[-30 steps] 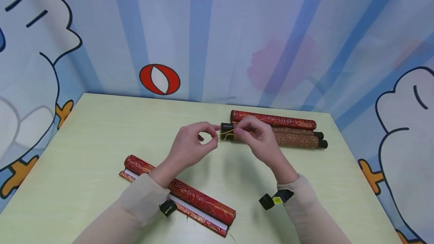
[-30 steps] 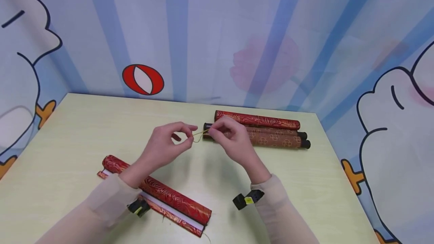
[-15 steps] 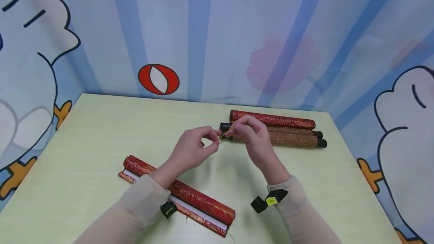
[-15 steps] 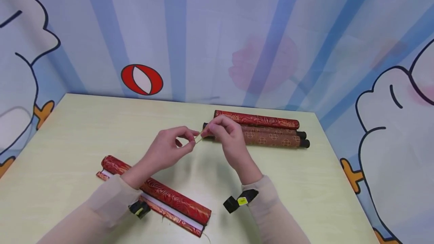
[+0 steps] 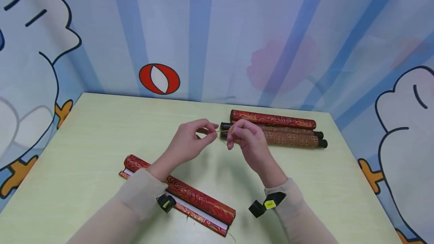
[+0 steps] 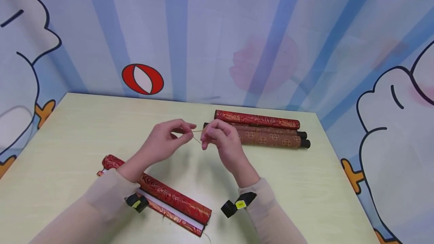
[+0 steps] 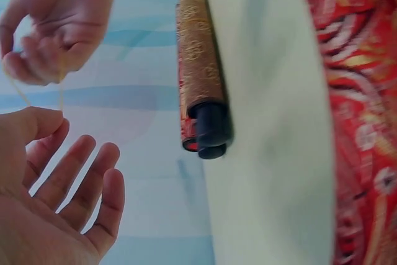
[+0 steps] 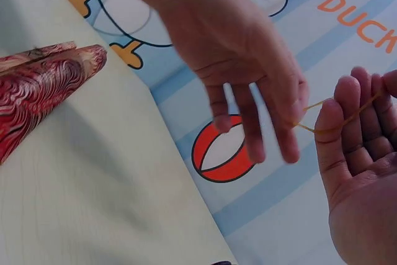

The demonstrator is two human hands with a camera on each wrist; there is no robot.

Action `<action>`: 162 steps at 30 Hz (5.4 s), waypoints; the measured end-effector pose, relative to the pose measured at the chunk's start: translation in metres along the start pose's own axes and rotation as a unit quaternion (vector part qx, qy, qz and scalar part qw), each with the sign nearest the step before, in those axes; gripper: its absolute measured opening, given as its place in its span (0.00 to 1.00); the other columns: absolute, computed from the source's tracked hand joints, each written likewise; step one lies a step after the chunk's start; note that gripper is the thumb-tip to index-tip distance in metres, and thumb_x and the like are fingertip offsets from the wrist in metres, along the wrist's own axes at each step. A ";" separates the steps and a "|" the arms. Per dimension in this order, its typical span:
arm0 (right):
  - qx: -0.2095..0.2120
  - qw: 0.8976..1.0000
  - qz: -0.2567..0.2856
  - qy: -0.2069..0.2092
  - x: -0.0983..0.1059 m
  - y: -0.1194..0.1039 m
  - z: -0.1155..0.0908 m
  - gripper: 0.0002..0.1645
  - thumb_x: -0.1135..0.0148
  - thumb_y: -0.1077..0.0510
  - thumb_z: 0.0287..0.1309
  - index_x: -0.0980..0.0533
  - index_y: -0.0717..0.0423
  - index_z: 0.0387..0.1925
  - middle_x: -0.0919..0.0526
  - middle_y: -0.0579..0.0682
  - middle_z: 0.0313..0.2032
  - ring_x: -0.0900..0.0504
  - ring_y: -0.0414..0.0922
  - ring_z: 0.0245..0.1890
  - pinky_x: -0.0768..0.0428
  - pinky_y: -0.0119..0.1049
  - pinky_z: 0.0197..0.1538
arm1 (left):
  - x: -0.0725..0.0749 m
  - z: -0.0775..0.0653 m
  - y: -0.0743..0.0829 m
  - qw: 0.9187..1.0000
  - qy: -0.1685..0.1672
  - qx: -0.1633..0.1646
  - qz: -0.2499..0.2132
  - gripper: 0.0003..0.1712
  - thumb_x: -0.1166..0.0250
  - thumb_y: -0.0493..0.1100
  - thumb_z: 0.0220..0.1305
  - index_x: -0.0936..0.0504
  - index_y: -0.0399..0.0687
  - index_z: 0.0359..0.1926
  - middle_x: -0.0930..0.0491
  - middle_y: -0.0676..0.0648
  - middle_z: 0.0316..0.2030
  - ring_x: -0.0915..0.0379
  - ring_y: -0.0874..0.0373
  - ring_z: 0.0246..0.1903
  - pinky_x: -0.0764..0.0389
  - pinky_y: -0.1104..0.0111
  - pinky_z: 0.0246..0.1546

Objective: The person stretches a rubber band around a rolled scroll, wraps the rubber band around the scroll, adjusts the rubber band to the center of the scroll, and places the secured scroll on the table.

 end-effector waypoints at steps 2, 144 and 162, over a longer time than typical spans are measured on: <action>-0.004 1.000 -0.022 -0.017 -0.001 0.001 -0.001 0.19 0.54 0.65 0.77 0.20 0.48 0.32 0.17 0.45 0.30 0.19 0.40 0.27 0.15 0.32 0.37 | 0.005 0.002 0.003 1.000 0.006 -0.008 -0.007 0.03 0.31 0.42 0.75 0.12 0.49 0.45 0.13 0.48 0.61 0.15 0.51 0.54 0.12 0.57 0.47; -0.059 0.937 -0.316 -0.135 0.044 -0.033 -0.001 0.51 0.20 0.63 0.58 0.33 0.49 0.80 0.21 0.54 0.69 0.19 0.62 0.66 0.11 0.41 0.55 | 0.033 -0.091 -0.065 0.882 -0.271 -0.153 0.353 0.34 0.18 0.54 0.59 0.14 0.55 0.66 0.14 0.51 0.62 0.19 0.51 0.63 0.20 0.49 0.66; -0.090 0.927 -0.343 -0.124 0.047 -0.033 -0.005 0.52 0.18 0.59 0.58 0.33 0.46 0.80 0.21 0.60 0.69 0.12 0.55 0.56 0.11 0.38 0.52 | 0.035 -0.091 -0.065 0.893 -0.209 -0.193 0.349 0.25 0.19 0.48 0.60 0.10 0.49 0.57 0.09 0.51 0.48 0.11 0.55 0.46 0.10 0.58 0.48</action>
Point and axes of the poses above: each hand's wrist, its own z-axis towards the middle knuckle, its own x-axis out of the back of the hand, y = z × x, the point moved 4 cm from there along z, towards the middle knuckle
